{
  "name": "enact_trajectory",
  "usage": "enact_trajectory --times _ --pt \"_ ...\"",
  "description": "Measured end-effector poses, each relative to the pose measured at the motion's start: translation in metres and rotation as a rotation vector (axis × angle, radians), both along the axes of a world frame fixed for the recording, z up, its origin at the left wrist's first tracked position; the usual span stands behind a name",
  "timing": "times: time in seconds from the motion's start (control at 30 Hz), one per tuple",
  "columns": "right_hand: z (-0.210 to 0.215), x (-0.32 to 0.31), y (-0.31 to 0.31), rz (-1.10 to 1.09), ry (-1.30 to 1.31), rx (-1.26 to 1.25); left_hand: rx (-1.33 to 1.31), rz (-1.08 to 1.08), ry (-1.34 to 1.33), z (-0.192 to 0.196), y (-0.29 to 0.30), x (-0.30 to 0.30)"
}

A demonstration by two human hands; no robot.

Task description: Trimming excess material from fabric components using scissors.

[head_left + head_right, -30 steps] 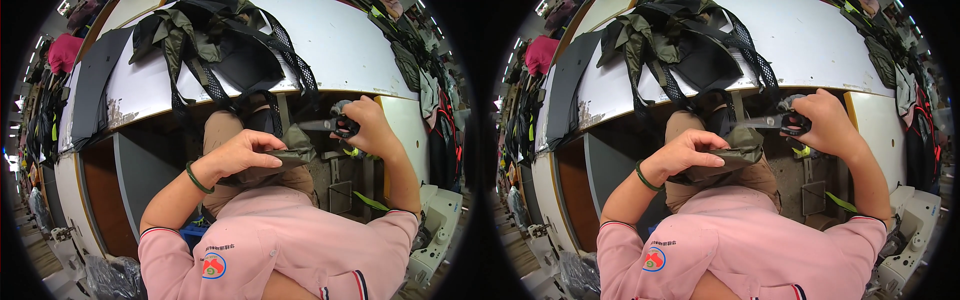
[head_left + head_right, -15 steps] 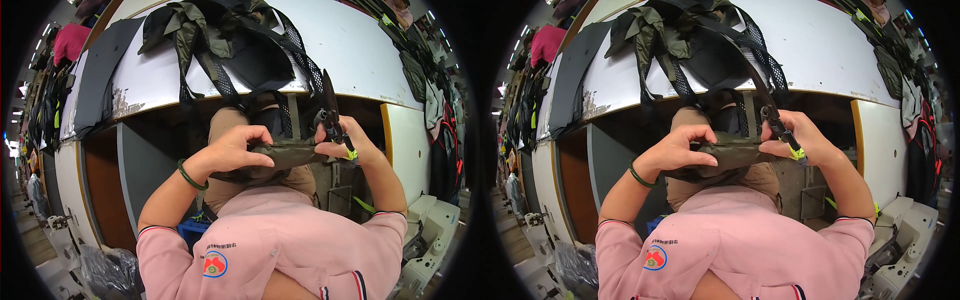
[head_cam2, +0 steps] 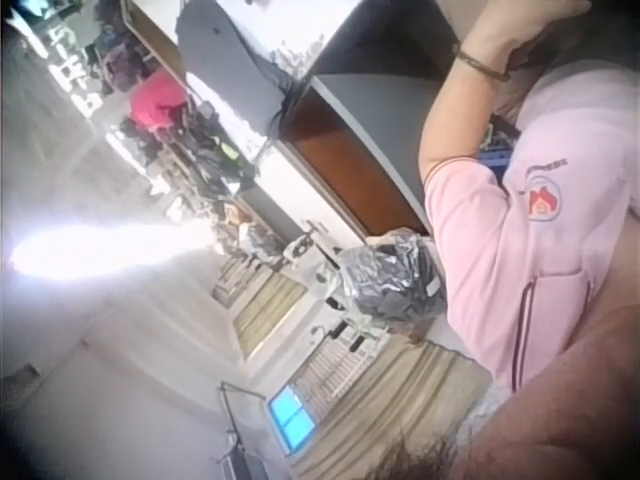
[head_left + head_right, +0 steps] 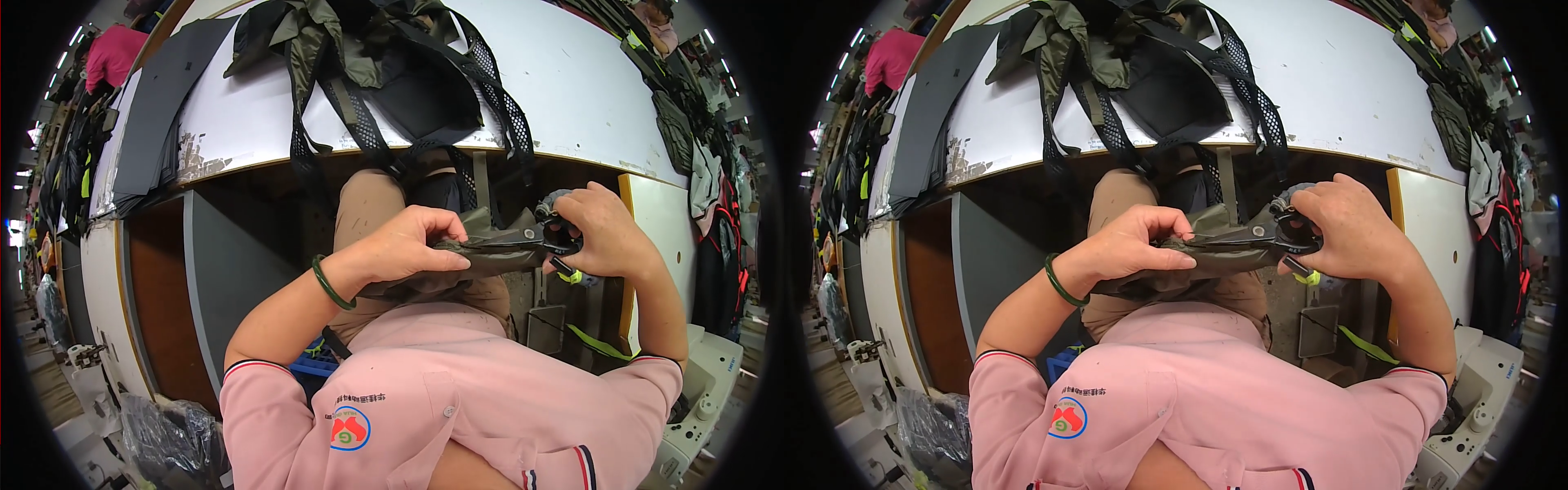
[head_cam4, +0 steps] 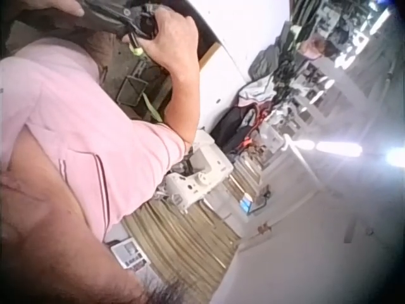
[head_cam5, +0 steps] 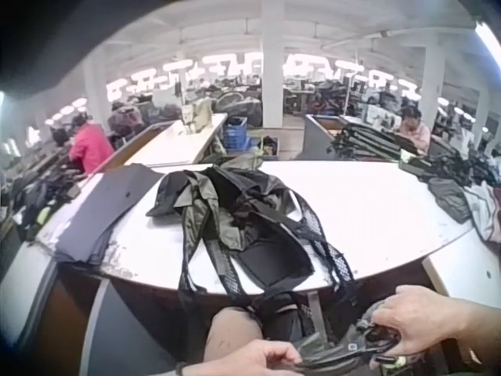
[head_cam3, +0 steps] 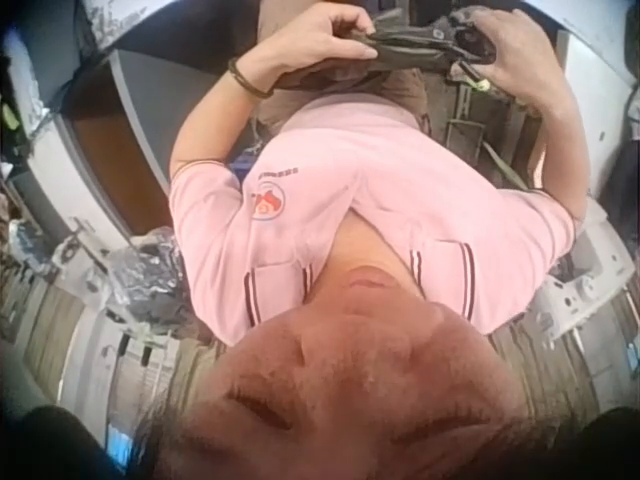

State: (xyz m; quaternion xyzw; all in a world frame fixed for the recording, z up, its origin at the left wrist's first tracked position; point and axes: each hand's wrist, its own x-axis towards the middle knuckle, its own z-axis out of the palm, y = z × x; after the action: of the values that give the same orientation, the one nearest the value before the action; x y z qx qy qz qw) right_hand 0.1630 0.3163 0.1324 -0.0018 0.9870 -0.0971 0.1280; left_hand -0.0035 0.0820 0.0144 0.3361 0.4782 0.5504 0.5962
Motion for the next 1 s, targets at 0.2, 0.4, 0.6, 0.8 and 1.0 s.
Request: enact_trajectory --times 0.2,0.4,0.6,0.8,1.0 --pt "0.003 0.0 -0.002 0.012 -0.044 0.001 0.005 0.008 0.013 0.002 0.0 0.003" --pt "0.001 0.001 -0.004 0.018 -0.067 -0.018 0.021 -0.003 0.03 -0.001 0.0 0.004" --pt "-0.006 0.007 -0.002 0.019 -0.047 -0.01 0.02 0.001 0.051 0.001 0.0 0.006" --pt "-0.007 0.012 0.002 -0.032 -0.029 0.001 0.016 -0.005 0.081 0.001 0.001 0.006" --pt "0.004 0.003 0.003 0.054 0.026 0.015 0.03 -0.023 0.02 -0.002 0.004 0.007"
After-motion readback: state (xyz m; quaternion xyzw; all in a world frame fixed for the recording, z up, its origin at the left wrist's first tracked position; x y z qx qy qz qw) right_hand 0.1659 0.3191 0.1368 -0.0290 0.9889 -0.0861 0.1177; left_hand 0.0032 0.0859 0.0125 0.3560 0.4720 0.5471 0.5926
